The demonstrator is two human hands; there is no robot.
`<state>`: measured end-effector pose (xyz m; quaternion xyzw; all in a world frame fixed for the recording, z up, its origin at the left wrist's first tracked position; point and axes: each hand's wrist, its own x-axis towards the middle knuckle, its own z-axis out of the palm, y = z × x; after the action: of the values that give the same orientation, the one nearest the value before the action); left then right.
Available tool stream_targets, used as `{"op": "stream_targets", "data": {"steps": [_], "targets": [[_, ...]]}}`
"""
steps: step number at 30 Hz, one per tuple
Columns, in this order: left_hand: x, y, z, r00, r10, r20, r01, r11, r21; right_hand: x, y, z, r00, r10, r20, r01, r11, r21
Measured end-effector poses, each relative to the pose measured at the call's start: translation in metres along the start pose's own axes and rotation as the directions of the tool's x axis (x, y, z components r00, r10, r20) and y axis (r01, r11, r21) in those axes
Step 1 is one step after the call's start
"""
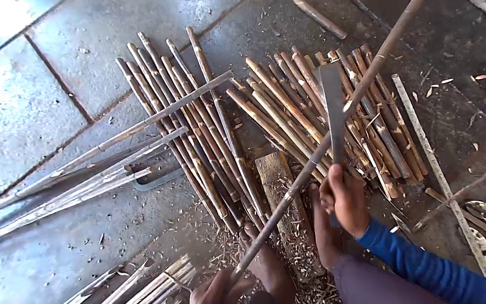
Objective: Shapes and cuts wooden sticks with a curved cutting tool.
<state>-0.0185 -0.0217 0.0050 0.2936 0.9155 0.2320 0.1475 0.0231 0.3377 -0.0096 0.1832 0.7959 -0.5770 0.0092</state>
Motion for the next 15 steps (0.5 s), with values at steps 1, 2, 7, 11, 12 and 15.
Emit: {"op": "stream_targets", "data": {"steps": [1,2,7,11,12,15], "targets": [[0.002,0.001,0.000,1.000,0.003,-0.011,-0.003,1.000,0.006,-0.004,0.001,0.005,0.998,-0.005,0.070,0.010,0.997,-0.077],[0.003,0.001,0.000,1.000,0.010,-0.017,-0.009,1.000,0.017,-0.011,0.000,0.011,0.986,-0.034,0.165,0.061,0.985,-0.164],[0.002,-0.003,-0.001,0.999,0.029,-0.037,-0.028,1.000,0.007,0.001,-0.002,-0.001,0.999,-0.032,-0.001,0.032,0.999,0.031],[0.008,0.002,0.002,0.993,0.011,-0.115,-0.005,0.999,0.052,-0.013,0.001,0.011,0.981,0.006,0.195,0.042,0.970,-0.241],[0.009,0.004,0.005,0.989,0.012,-0.145,-0.001,0.997,0.076,-0.006,0.000,0.002,0.991,0.028,0.132,-0.004,0.984,-0.175],[0.004,0.010,0.008,0.970,0.028,-0.240,0.009,0.988,0.152,-0.003,-0.002,0.002,0.996,-0.043,0.079,0.050,0.994,-0.098]]}}
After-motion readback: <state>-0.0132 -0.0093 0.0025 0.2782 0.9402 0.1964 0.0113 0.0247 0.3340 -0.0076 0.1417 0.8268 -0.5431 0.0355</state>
